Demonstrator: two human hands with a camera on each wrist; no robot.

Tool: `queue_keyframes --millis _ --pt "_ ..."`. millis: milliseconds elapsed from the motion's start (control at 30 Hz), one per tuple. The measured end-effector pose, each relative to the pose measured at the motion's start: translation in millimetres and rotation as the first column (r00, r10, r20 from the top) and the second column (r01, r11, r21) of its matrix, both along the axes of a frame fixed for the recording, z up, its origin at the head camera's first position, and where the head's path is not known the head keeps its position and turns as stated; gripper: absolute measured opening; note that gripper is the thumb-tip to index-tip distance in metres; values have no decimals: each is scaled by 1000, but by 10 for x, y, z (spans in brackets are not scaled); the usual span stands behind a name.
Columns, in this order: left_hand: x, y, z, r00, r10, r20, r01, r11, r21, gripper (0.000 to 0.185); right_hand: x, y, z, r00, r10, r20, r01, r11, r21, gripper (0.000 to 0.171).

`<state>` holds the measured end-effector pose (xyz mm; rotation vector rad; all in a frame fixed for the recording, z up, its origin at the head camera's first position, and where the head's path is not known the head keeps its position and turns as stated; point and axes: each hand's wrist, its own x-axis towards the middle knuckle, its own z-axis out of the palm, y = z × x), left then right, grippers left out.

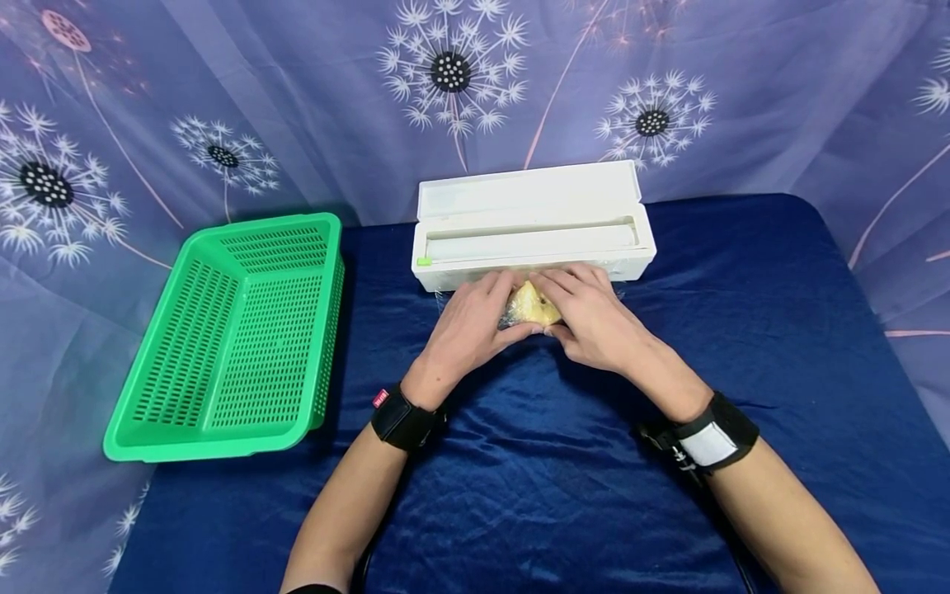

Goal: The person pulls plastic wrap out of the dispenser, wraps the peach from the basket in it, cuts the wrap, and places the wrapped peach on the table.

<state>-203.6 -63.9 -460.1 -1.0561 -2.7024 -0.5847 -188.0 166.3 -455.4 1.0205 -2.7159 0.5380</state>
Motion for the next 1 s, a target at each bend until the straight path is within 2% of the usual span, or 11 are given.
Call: queue_keyframes --millis 233,500,767,1000 --pt "-13 -12 8 1000 -5 9 5 1000 9 58 -2 -3 2 1000 -16 21 17 1000 -14 70" --pt "-21 -20 11 1000 -10 16 10 1000 10 60 -6 8 3 1000 -1 -31 0 999 -45 70" --pt "-24 -29 4 1000 3 24 -3 1000 3 60 -32 9 14 999 13 -43 -15 999 -34 77" --pt "-39 -32 -4 1000 -4 22 4 1000 1 57 -50 14 16 997 23 -69 -26 999 -44 70"
